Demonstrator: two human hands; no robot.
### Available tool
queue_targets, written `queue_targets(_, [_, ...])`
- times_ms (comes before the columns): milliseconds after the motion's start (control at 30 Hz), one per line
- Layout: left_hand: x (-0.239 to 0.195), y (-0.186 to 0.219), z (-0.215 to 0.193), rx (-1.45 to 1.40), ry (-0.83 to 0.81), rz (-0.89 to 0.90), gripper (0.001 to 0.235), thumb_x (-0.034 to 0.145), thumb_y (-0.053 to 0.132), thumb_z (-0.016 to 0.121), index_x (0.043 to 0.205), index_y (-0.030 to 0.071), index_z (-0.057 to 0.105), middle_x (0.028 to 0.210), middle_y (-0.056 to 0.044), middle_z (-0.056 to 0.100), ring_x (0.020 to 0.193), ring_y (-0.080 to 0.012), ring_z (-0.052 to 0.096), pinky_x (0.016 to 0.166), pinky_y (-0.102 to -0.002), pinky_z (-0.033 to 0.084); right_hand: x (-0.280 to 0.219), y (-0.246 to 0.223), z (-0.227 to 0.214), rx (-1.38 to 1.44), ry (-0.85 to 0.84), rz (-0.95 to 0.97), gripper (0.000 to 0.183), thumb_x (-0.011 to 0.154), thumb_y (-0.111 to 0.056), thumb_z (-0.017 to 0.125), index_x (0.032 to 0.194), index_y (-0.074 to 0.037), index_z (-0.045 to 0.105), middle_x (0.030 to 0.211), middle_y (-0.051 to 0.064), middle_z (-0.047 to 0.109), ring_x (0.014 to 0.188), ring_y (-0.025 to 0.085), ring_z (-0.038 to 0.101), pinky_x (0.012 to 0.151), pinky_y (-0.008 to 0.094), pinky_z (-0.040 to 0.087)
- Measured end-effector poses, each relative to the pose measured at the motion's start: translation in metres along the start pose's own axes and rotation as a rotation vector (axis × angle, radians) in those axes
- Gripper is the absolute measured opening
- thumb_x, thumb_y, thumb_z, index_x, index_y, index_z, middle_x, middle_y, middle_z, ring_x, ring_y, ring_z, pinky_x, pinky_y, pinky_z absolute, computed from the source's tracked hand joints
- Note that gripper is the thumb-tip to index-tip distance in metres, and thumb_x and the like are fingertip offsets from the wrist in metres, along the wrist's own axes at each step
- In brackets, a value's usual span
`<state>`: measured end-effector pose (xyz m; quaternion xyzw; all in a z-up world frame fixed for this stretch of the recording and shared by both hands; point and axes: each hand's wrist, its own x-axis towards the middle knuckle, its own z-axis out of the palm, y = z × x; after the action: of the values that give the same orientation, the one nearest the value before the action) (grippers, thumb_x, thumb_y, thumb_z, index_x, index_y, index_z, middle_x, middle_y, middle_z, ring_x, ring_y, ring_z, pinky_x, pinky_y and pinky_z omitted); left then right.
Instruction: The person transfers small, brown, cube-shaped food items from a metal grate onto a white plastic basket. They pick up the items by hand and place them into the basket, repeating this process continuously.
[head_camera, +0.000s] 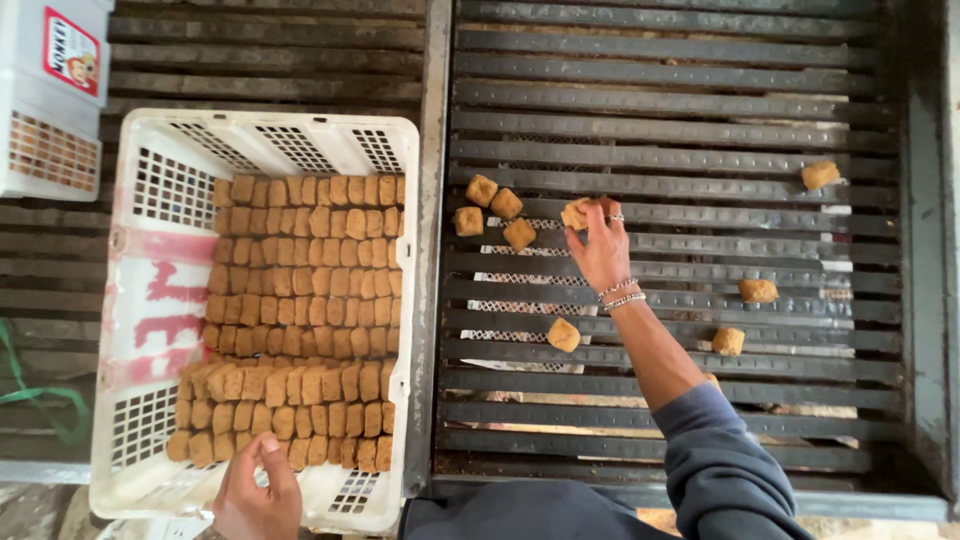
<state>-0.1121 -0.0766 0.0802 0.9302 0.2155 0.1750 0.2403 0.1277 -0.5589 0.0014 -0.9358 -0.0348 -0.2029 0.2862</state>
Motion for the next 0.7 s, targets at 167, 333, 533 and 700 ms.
queue_targets(167, [0.004,0.002,0.003,0.01,-0.006,-0.034,0.022,0.104,0.025,0.068,0.112,0.006,0.076,0.093,-0.014,0.075,0.089,-0.0263,0.075,0.079,-0.038,0.058,0.002,-0.029,0.016,0.052,0.088,-0.171,0.043,0.082,-0.009,0.082,0.115,-0.009,0.055,0.116,0.015,0.059,0.107,0.042,0.061,0.086,0.05,0.055])
queue_targets(333, [0.002,0.003,-0.001,0.004,-0.003,-0.034,0.02,0.102,0.025,0.068,0.11,0.008,0.076,0.095,-0.012,0.075,0.088,-0.026,0.074,0.075,-0.038,0.057,-0.014,-0.054,0.045,0.117,-0.081,-0.177,0.054,0.077,-0.004,0.079,0.124,-0.005,0.05,0.128,0.026,0.052,0.109,0.048,0.058,0.089,0.052,0.054])
queue_targets(533, [0.003,0.005,-0.002,0.03,0.006,-0.022,0.019,0.102,0.025,0.068,0.107,0.009,0.077,0.097,-0.01,0.076,0.09,-0.0259,0.074,0.077,-0.037,0.057,-0.009,-0.055,0.055,0.148,0.008,-0.072,0.055,0.084,-0.006,0.08,0.127,-0.007,0.046,0.125,0.024,0.055,0.101,0.049,0.063,0.082,0.054,0.055])
queue_targets(700, [0.005,0.005,-0.001,0.012,0.007,0.002,0.019,0.102,0.025,0.066,0.107,0.01,0.076,0.098,-0.009,0.076,0.092,-0.026,0.074,0.08,-0.037,0.057,0.018,-0.054,0.071,0.179,0.143,-0.261,0.063,0.085,-0.002,0.079,0.132,-0.007,0.037,0.131,0.03,0.051,0.105,0.052,0.063,0.084,0.054,0.056])
